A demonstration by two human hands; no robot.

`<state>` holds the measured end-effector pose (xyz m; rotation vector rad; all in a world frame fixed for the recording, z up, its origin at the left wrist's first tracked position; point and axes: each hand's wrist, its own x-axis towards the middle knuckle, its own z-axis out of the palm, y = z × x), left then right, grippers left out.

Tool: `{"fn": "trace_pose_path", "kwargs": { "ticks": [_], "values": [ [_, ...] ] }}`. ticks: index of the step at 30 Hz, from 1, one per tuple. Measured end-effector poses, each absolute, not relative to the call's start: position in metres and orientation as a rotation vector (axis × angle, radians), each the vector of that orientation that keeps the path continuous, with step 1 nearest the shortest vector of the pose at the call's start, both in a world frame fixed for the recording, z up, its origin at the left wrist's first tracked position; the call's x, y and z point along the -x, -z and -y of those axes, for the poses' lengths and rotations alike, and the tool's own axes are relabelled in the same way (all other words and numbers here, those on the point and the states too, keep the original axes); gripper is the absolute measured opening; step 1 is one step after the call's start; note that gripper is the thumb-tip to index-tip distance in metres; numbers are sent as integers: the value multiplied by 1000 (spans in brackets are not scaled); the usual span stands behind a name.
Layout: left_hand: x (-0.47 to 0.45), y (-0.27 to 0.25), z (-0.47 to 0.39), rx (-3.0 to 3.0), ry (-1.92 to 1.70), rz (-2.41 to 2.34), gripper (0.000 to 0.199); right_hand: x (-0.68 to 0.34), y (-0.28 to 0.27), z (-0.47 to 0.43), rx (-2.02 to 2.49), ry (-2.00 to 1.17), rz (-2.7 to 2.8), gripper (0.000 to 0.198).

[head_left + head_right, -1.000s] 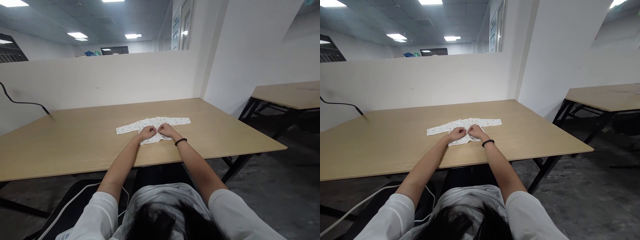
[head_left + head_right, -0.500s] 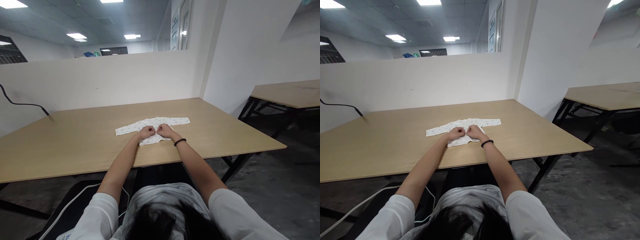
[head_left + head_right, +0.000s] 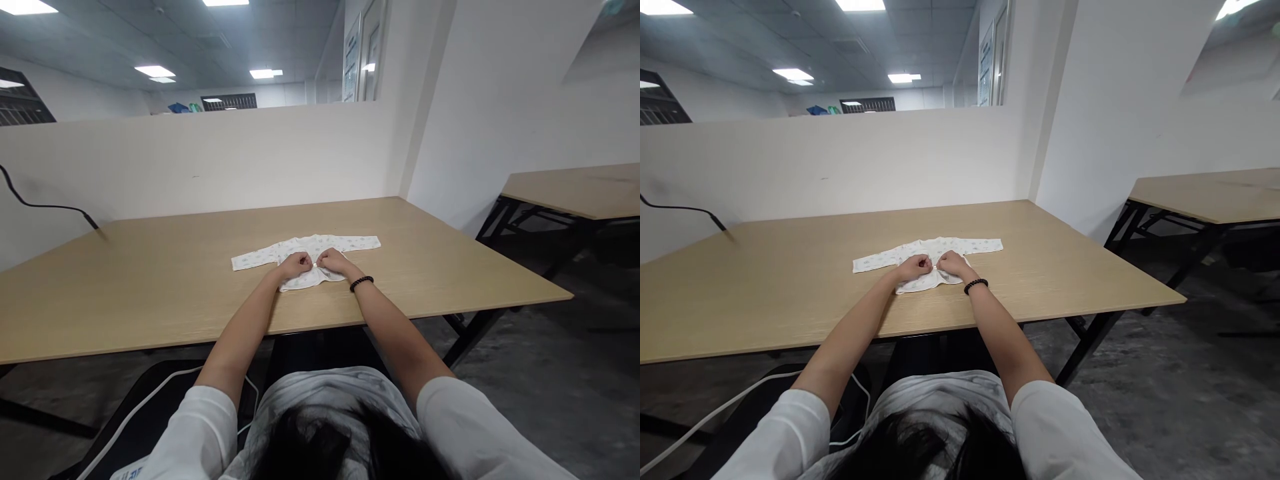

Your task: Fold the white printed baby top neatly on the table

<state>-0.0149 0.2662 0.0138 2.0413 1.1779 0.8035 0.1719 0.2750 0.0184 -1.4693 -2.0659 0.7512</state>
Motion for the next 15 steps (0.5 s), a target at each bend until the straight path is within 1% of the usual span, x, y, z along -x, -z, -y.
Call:
{"fn": "trace_pose_path", "kwargs": {
  "ticks": [9,13,15],
  "values": [
    [13,-17,-262,-2087,-772,-1256,17,-171,-24,-268,1420,-749,2101,19],
    [17,-33,-257,-2132,-648,-1295,12,-175,-33,-262,1336,-809,2138,20],
    [26,-46,-245,-2163,-576,-1329,14,-183,-39,-257,1277,-866,2177,23]
  ]
}}
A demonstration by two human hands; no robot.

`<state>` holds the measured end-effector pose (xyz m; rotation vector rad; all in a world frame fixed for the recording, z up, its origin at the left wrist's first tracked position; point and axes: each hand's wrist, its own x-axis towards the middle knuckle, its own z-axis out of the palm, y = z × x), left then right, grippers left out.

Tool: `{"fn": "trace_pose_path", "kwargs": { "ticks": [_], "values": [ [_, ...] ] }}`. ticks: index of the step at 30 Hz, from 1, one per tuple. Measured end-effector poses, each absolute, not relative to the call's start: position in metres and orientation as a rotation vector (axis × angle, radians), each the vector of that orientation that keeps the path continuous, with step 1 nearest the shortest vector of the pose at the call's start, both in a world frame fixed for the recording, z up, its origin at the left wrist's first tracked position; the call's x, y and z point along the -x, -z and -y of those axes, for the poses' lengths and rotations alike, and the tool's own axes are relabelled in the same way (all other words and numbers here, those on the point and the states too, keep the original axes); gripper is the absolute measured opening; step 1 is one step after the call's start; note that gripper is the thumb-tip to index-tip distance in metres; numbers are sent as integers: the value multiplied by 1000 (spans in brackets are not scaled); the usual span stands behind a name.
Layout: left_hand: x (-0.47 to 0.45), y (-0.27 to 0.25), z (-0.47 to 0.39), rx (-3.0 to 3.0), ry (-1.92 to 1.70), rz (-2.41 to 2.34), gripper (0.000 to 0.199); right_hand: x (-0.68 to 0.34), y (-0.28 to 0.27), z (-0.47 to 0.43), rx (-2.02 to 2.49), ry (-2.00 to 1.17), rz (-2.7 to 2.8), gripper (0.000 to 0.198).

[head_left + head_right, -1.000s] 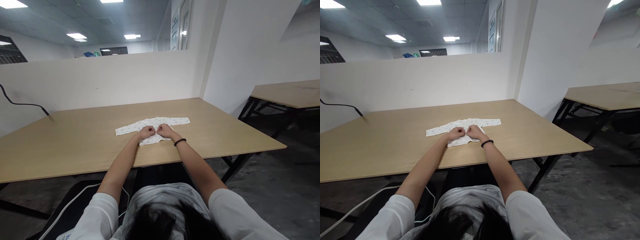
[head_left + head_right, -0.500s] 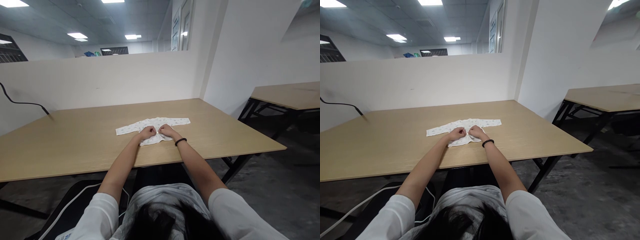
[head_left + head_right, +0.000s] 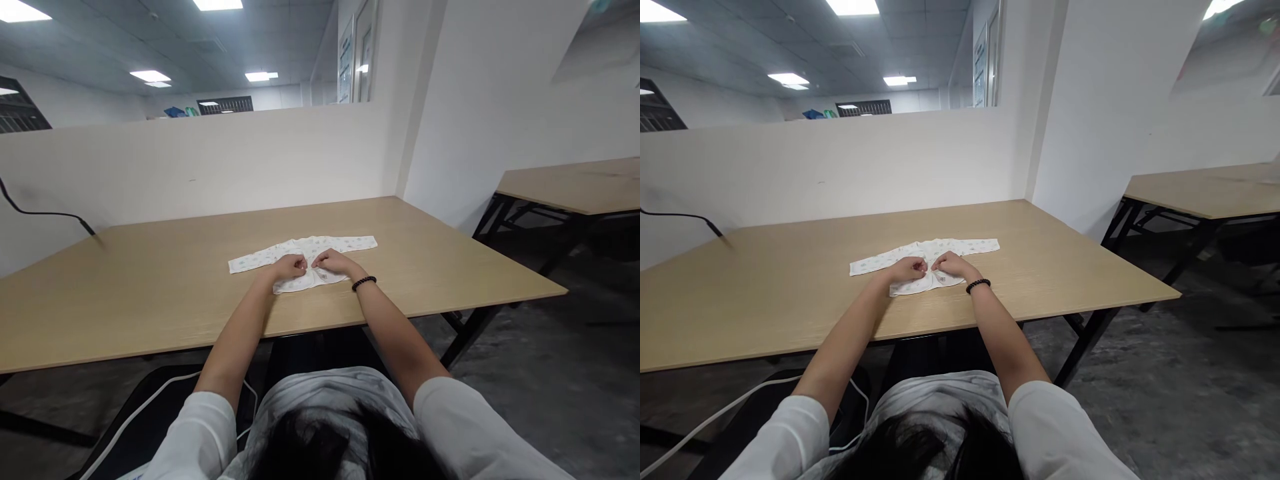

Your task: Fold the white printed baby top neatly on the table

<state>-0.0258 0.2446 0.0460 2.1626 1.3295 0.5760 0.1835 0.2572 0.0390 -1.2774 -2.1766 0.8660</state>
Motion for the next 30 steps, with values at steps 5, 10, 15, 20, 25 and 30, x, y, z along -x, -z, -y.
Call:
{"fn": "trace_pose_path", "kwargs": {
  "ticks": [5,10,15,20,25,30],
  "values": [
    [64,-55,-175,-2223,-486,-1437,40,-236,-46,-228,1225,-751,2230,51],
    [69,-24,-123,-2204,-869,-1622,22,-268,-33,-194,1363,-567,2221,40],
    [56,-12,-126,-2135,-1046,-1733,19,-248,-27,-184,1404,-399,2174,25],
    [69,-14,-116,-2099,-1102,-1768,21,-245,-30,-169,1437,-268,2226,28],
    [76,-26,-89,-2150,-953,-1704,18,-256,-44,-147,1387,-434,2314,23],
    [62,-31,-81,-2328,-879,-1689,44,-240,-52,-140,1248,-265,2236,40]
  ]
}}
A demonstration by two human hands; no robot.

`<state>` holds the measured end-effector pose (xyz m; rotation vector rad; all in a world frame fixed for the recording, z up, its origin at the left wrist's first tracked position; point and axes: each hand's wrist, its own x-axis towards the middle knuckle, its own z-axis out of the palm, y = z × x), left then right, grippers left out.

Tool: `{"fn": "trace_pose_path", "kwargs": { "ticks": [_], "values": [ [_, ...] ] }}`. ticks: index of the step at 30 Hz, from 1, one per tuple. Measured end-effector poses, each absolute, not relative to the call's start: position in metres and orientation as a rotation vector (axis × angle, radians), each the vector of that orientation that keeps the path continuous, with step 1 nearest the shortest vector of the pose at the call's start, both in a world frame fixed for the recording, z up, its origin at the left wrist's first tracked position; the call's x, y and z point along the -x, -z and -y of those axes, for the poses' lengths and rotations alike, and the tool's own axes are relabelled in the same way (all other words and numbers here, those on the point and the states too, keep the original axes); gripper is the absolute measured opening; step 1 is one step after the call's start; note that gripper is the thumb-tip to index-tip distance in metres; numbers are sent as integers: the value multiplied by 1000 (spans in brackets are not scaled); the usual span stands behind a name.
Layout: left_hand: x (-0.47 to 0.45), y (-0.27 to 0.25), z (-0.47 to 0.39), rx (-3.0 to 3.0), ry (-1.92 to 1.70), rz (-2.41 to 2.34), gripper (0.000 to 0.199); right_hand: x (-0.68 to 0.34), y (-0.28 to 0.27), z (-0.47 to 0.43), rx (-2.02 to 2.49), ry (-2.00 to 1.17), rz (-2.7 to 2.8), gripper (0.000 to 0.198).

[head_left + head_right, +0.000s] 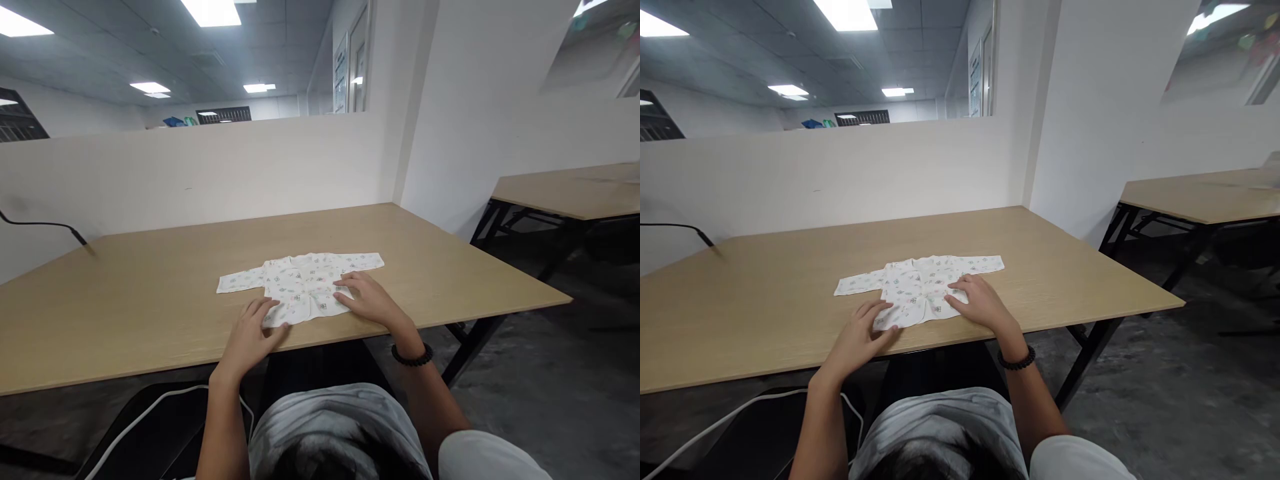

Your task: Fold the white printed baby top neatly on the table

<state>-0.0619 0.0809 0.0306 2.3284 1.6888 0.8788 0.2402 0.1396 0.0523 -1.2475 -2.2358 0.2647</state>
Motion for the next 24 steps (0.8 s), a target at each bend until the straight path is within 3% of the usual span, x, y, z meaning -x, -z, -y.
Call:
{"fn": "trace_pose_path", "kwargs": {
  "ticks": [3,5,9,11,13,18,24],
  "values": [
    [58,-22,-79,-2384,-638,-1591,72,-226,-44,-135,1233,-426,2427,58],
    [59,-17,-76,-2372,-578,-1540,73,-218,-38,-130,1349,-496,2508,64],
    [66,-23,-63,-2287,-682,-1487,43,-204,-37,-113,1573,-405,2488,70],
    [65,-31,-57,-2252,-711,-1453,24,-197,-41,-104,1530,-352,2494,82],
    [60,-38,-51,-2241,-710,-1421,20,-187,-47,-97,1384,-342,2519,92],
    [31,-28,-51,-2307,-788,-1366,27,-143,-77,-96,951,-521,2696,60],
    [-14,13,-67,-2564,-994,-1533,47,-38,-102,-135,904,-402,2655,56]
  ]
}}
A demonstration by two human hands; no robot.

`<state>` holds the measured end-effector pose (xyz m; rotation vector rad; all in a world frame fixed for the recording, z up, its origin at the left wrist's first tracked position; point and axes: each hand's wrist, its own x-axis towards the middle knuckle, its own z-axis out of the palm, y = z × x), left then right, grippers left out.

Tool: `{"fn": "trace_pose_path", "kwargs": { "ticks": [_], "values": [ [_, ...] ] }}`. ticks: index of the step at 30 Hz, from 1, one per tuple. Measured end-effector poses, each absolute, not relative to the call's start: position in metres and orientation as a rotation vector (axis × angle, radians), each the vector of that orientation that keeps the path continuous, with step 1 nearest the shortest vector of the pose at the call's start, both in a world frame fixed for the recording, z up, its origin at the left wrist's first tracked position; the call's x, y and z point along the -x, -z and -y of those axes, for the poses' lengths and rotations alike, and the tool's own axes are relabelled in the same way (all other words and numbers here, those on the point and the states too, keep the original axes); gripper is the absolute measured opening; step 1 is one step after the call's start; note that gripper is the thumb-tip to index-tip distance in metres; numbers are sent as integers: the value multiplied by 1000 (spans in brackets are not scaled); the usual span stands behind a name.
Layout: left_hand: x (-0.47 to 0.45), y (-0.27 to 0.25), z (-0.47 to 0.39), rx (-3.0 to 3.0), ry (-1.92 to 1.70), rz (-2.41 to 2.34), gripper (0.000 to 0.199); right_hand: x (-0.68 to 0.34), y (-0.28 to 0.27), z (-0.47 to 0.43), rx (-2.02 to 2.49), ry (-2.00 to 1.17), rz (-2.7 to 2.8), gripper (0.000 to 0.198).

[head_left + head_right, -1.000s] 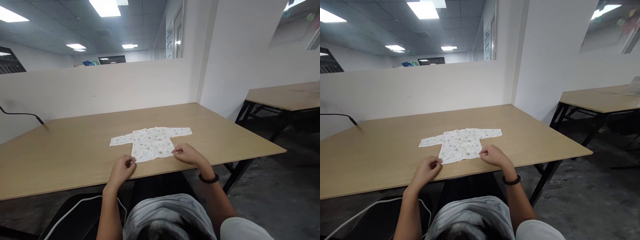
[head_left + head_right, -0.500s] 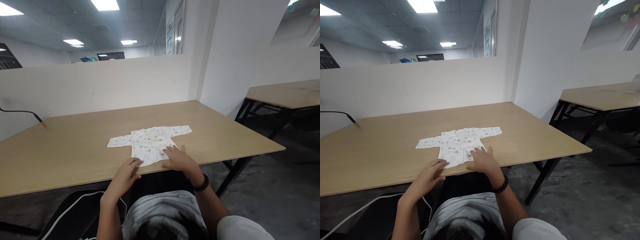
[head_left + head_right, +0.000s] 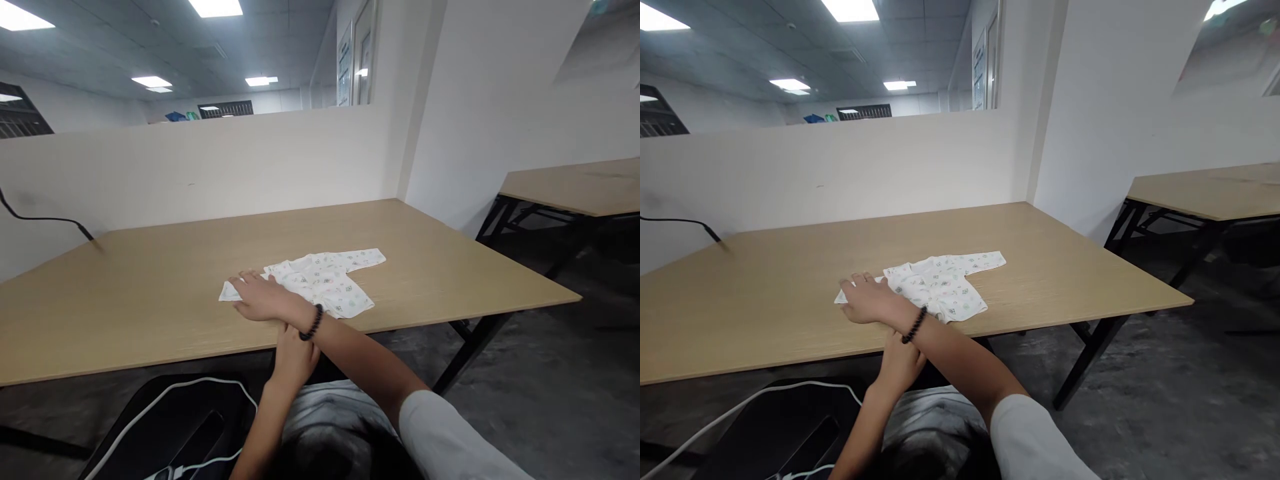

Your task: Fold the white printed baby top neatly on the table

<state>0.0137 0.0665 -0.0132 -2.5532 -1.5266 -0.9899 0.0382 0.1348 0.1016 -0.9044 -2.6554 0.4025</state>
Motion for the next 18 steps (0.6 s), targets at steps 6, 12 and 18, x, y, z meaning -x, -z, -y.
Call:
{"fn": "trace_pose_path", "kwargs": {
  "ticks": [6,12,18],
  "values": [
    [-8,24,-65,2659,872,1481,54,15,-67,-143,1160,-569,2826,90],
    [26,-1,-26,3020,623,1699,68,29,-49,-102,1207,-46,2761,74],
    [78,-46,-2,4056,288,756,54,6,-54,-74,874,134,2872,27]
  ]
}}
